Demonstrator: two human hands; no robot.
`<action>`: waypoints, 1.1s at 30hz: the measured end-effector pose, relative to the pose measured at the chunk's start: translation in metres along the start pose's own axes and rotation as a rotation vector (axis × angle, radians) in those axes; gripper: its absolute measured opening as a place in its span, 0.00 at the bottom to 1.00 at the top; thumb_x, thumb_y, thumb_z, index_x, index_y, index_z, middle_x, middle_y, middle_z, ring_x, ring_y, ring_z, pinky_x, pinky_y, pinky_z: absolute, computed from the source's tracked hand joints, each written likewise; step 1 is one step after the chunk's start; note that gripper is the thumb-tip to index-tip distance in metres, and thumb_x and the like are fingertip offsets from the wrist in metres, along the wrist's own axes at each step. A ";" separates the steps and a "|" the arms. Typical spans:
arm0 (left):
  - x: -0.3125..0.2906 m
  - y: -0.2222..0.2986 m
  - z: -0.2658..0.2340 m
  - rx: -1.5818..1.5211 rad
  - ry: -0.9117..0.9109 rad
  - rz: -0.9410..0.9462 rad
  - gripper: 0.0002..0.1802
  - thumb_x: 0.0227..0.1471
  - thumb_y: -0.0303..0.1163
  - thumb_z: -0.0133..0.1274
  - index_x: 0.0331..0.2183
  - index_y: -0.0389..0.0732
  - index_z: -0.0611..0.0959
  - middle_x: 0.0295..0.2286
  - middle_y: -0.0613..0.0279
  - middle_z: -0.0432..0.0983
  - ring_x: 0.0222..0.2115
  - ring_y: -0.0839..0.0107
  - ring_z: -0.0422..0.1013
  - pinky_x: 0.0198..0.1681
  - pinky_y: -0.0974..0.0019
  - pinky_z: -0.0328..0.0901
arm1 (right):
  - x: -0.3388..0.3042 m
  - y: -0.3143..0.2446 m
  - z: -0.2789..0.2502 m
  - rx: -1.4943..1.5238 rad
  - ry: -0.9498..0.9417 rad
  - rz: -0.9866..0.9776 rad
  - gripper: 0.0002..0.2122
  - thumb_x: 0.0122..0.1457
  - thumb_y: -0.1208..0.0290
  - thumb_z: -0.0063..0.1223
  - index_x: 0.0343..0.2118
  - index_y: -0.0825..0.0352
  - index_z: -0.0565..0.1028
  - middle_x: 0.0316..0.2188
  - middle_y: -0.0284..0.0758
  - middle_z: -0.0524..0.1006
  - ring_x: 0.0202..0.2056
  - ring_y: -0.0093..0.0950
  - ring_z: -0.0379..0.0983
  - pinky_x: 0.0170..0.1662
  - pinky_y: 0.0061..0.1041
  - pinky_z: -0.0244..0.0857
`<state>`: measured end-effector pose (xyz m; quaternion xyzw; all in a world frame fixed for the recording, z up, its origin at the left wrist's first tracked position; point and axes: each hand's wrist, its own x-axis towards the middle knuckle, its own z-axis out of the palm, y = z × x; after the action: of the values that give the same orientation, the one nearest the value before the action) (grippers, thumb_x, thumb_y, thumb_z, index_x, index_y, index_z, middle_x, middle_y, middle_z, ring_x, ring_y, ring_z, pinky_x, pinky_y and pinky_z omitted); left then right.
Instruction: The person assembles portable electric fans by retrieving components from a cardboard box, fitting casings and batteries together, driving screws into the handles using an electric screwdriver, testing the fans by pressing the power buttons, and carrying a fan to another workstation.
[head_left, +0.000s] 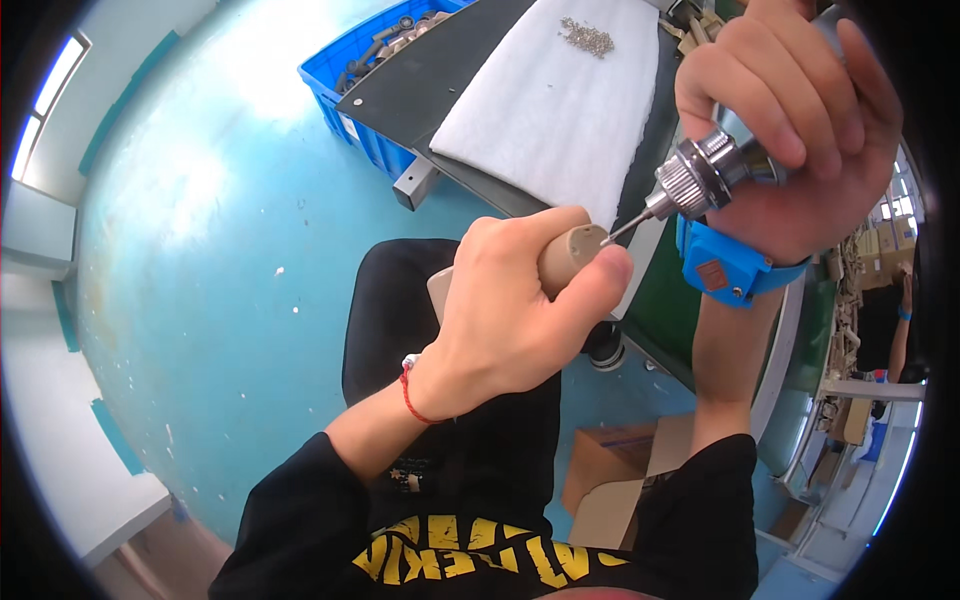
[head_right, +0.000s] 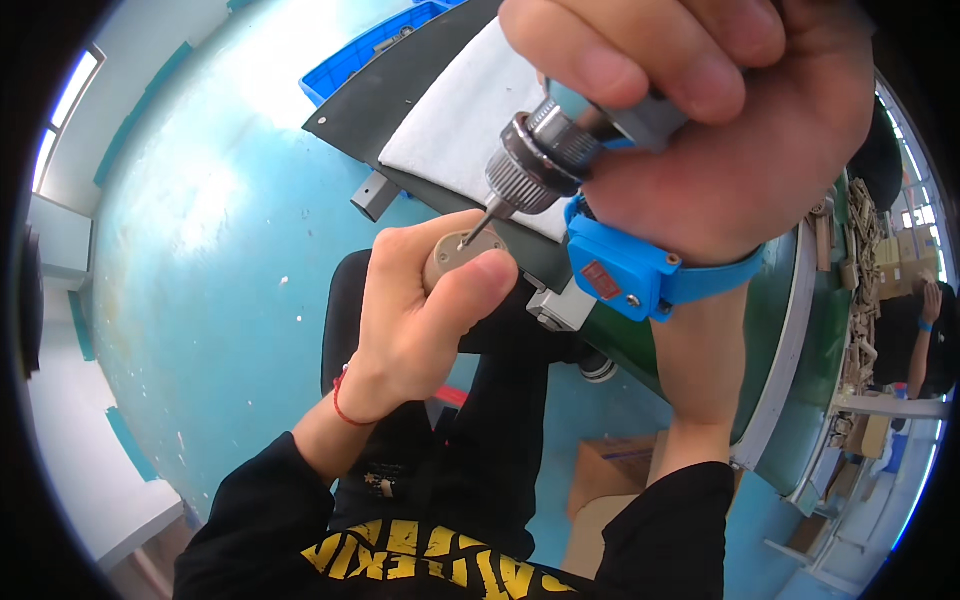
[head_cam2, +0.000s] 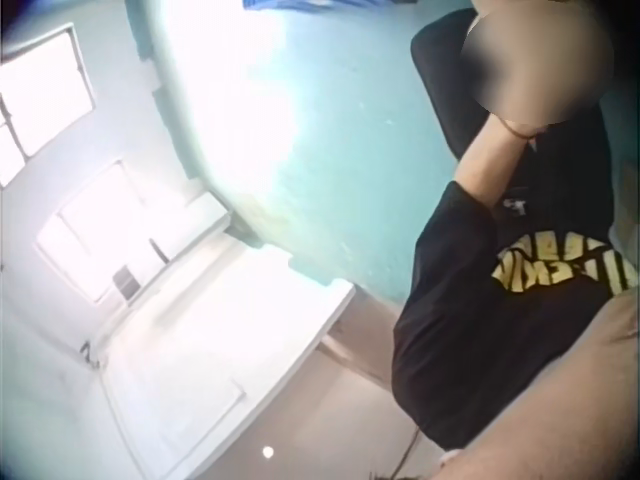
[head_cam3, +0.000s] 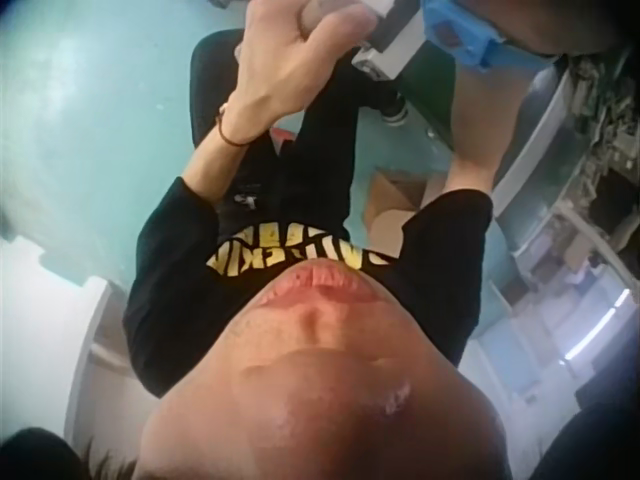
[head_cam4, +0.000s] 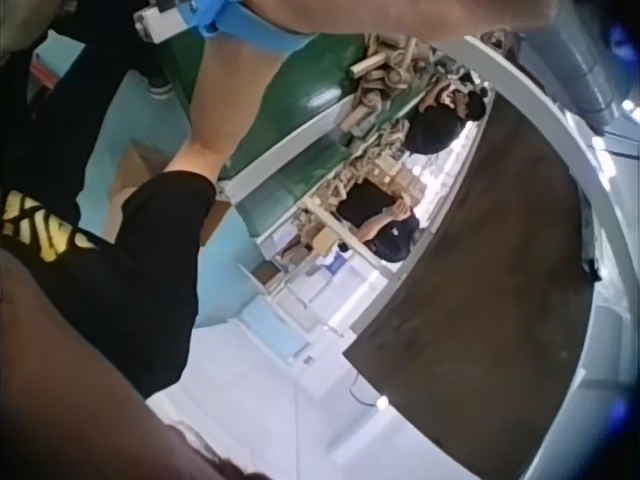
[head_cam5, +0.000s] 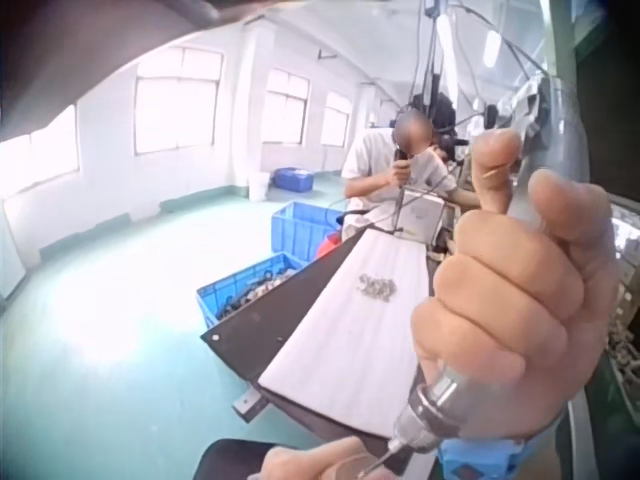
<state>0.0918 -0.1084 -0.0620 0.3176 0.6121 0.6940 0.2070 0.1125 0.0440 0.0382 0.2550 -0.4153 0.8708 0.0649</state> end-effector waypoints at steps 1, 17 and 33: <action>0.001 0.000 0.002 -0.002 -0.002 0.011 0.18 0.47 0.37 0.52 0.16 0.34 0.73 0.08 0.59 0.64 0.10 0.67 0.62 0.18 0.68 0.58 | 0.000 0.003 0.003 0.002 0.017 -0.007 0.20 0.67 0.61 0.27 0.57 0.64 0.61 0.19 0.26 0.64 0.19 0.22 0.63 0.31 0.28 0.62; 0.002 0.005 0.015 0.031 0.004 -0.002 0.18 0.48 0.39 0.51 0.18 0.34 0.71 0.11 0.67 0.62 0.13 0.80 0.58 0.17 0.73 0.53 | -0.002 -0.009 -0.027 0.092 -0.026 0.010 0.10 0.59 0.72 0.39 0.44 0.65 0.64 0.13 0.24 0.66 0.13 0.16 0.62 0.24 0.19 0.63; 0.007 0.017 0.012 0.087 -0.012 -0.055 0.18 0.48 0.39 0.52 0.18 0.33 0.72 0.10 0.62 0.65 0.12 0.76 0.60 0.17 0.70 0.56 | 0.013 -0.028 -0.003 -0.222 -0.032 0.134 0.05 0.50 0.77 0.48 0.28 0.63 0.64 0.11 0.25 0.68 0.10 0.16 0.63 0.19 0.16 0.67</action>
<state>0.0969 -0.0974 -0.0434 0.3132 0.6489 0.6590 0.2157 0.1093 0.0629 0.0618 0.2318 -0.5261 0.8178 0.0276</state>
